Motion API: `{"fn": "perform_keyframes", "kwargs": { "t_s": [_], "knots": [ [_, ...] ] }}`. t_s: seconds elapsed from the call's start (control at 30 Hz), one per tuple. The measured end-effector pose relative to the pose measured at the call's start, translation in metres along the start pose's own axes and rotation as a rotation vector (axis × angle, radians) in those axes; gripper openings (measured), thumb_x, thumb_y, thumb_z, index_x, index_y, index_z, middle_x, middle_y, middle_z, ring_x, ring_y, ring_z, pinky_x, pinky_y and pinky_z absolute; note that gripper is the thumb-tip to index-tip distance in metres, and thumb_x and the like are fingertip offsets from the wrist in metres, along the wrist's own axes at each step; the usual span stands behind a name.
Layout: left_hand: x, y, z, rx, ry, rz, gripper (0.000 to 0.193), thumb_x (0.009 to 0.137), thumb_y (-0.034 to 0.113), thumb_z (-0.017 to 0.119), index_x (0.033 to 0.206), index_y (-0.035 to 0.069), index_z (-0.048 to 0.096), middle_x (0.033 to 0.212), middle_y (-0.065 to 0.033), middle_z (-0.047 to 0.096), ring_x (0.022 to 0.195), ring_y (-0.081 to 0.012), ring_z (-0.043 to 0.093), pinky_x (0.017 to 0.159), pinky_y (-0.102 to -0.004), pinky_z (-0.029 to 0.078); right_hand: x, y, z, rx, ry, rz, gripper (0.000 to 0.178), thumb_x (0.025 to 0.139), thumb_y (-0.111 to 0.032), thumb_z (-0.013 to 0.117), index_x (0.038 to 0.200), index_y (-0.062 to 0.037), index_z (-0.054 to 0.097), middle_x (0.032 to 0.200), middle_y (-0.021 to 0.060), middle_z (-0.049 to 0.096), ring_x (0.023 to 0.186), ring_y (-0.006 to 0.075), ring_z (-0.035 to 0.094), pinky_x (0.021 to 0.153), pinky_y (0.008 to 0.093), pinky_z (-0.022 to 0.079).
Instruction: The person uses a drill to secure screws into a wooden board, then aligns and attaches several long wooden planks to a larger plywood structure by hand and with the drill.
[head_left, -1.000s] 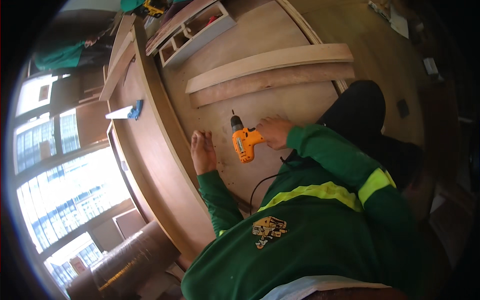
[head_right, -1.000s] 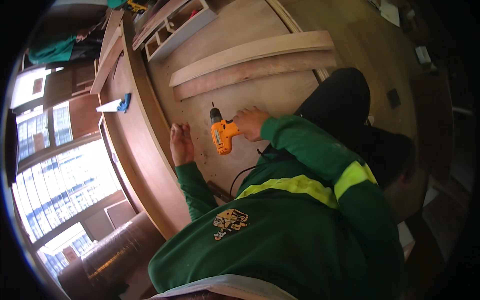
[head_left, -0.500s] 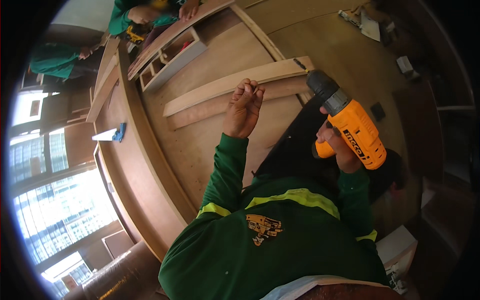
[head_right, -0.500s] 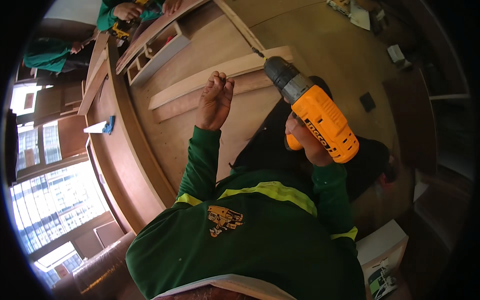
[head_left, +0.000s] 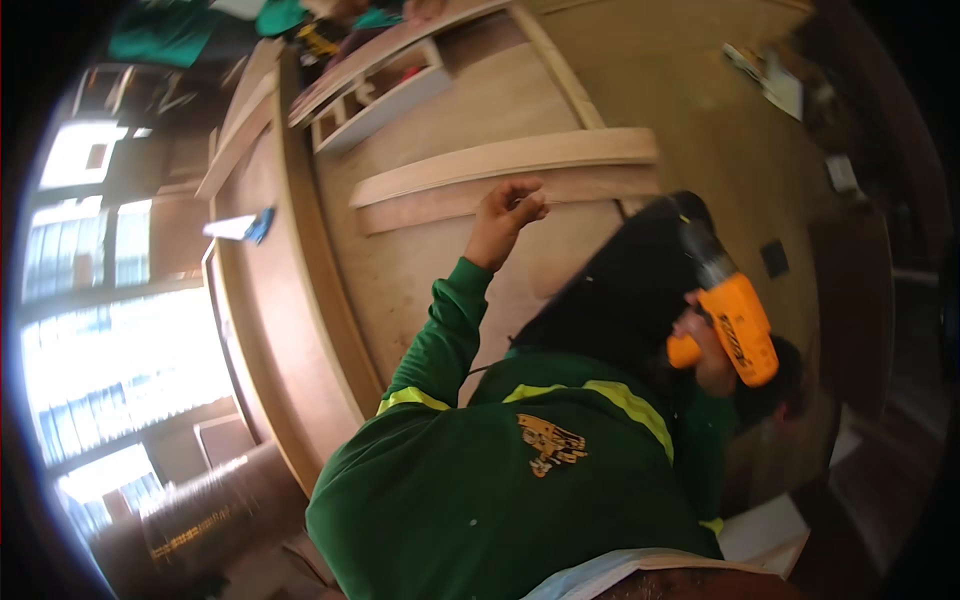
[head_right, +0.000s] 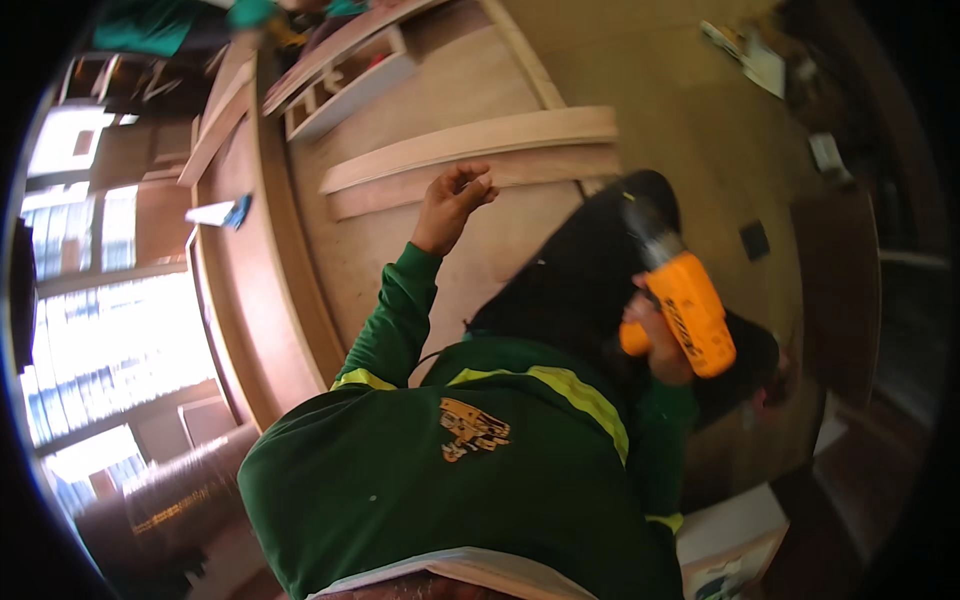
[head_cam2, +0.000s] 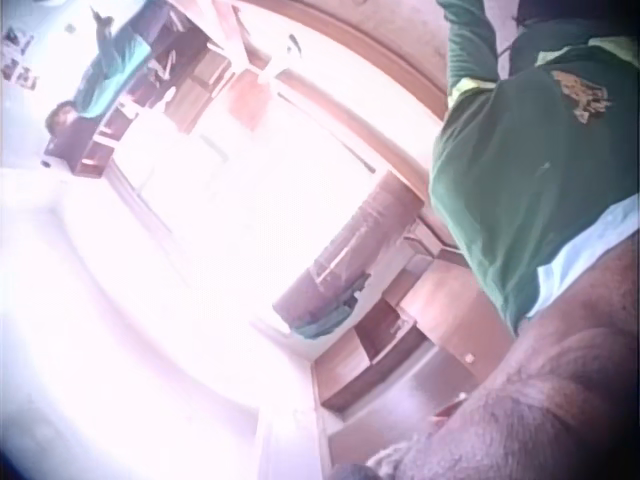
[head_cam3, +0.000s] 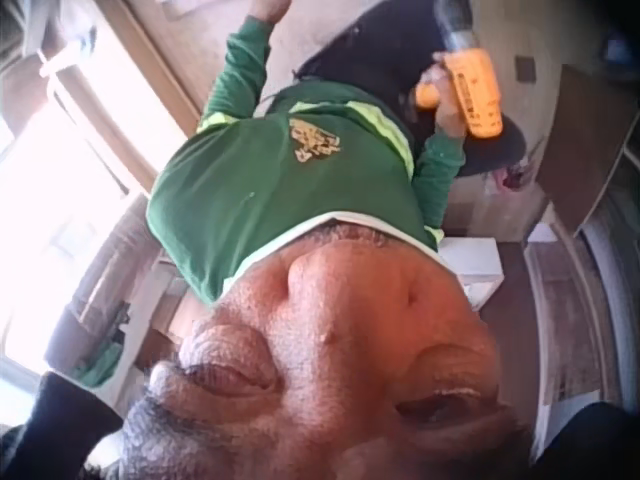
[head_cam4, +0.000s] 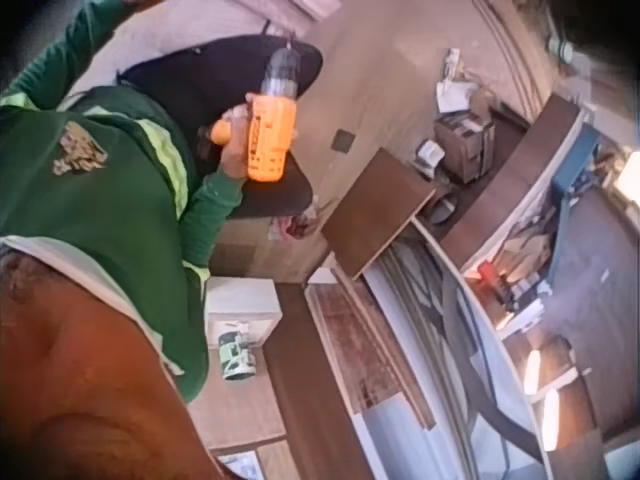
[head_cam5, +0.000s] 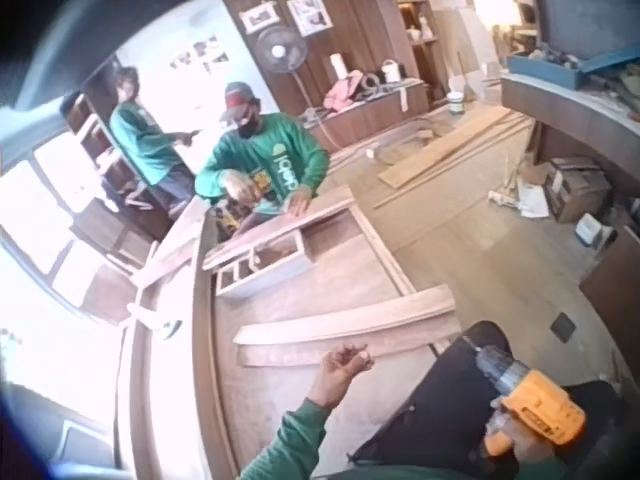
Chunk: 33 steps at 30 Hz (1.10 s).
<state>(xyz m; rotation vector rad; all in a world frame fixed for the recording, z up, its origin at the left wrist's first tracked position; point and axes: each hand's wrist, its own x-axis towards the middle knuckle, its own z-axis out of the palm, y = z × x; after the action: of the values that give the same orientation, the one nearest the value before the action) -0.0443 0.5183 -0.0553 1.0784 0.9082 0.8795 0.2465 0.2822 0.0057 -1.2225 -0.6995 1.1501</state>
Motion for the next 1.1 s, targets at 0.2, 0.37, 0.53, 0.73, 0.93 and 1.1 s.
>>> {"fn": "perform_keyframes", "kwargs": {
  "t_s": [0.2, 0.37, 0.53, 0.73, 0.93, 1.1],
  "knots": [
    [0.037, 0.026, -0.226, 0.519, 0.607, 0.347, 0.018, 0.096, 0.013, 0.069, 0.109, 0.0, 0.073, 0.086, -0.0034, 0.069, 0.079, -0.0128, 0.064, 0.075, -0.0293, 0.053, -0.001, 0.019, -0.028, -0.028, 0.08, 0.216, 0.032, 0.091, -0.004, 0.064, 0.122, 0.0004, 0.059, 0.105, 0.0081, 0.059, 0.075, 0.0148, 0.059, 0.075, 0.0342, 0.053],
    [0.108, 0.073, -0.335, 0.825, 0.937, 0.313, 0.025, 0.087, 0.02, 0.073, 0.105, 0.003, 0.077, 0.086, -0.0105, 0.074, 0.083, -0.0213, 0.071, 0.078, -0.0342, 0.056, 0.011, 0.008, -0.017, -0.083, 0.031, 0.244, 0.032, 0.089, -0.006, 0.065, 0.12, 0.001, 0.059, 0.095, 0.0074, 0.06, 0.073, 0.0157, 0.059, 0.071, 0.0343, 0.053],
    [0.154, 0.082, -0.436, 0.911, 1.141, 0.231, 0.024, 0.085, 0.022, 0.072, 0.102, 0.006, 0.079, 0.092, -0.0178, 0.076, 0.09, -0.0329, 0.074, 0.086, -0.0415, 0.058, 0.049, 0.023, 0.008, -0.108, -0.007, 0.361, 0.032, 0.087, -0.006, 0.065, 0.117, 0.0017, 0.06, 0.093, 0.0079, 0.062, 0.07, 0.0164, 0.061, 0.07, 0.0336, 0.053],
    [0.15, 0.035, -0.415, 0.867, 0.579, -0.157, 0.024, 0.087, 0.022, 0.068, 0.103, 0.007, 0.079, 0.098, -0.0185, 0.077, 0.093, -0.035, 0.074, 0.086, -0.0415, 0.058, 0.067, 0.051, 0.001, -0.178, -0.007, 0.389, 0.031, 0.087, -0.009, 0.065, 0.115, 0.0019, 0.061, 0.095, 0.011, 0.062, 0.067, 0.0177, 0.061, 0.065, 0.0345, 0.054],
    [0.168, 0.043, -0.349, 1.06, 0.826, 0.486, 0.015, 0.089, 0.017, 0.068, 0.098, 0.01, 0.077, 0.093, -0.0135, 0.075, 0.089, -0.0372, 0.07, 0.082, -0.0448, 0.056, 0.07, 0.045, 0.008, -0.168, 0.031, 0.429, 0.033, 0.088, -0.007, 0.063, 0.12, 0.0014, 0.06, 0.101, 0.0113, 0.062, 0.067, 0.0178, 0.061, 0.063, 0.0343, 0.054],
    [0.211, 0.089, -0.422, 1.491, 0.958, 0.41, 0.016, 0.088, 0.017, 0.069, 0.098, 0.009, 0.078, 0.101, -0.0158, 0.072, 0.101, -0.0383, 0.066, 0.091, -0.049, 0.053, 0.068, 0.049, 0.005, -0.169, 0.017, 0.408, 0.035, 0.088, -0.007, 0.063, 0.122, 0.0005, 0.06, 0.104, 0.0121, 0.062, 0.067, 0.018, 0.062, 0.063, 0.0345, 0.055]
  ]
}}
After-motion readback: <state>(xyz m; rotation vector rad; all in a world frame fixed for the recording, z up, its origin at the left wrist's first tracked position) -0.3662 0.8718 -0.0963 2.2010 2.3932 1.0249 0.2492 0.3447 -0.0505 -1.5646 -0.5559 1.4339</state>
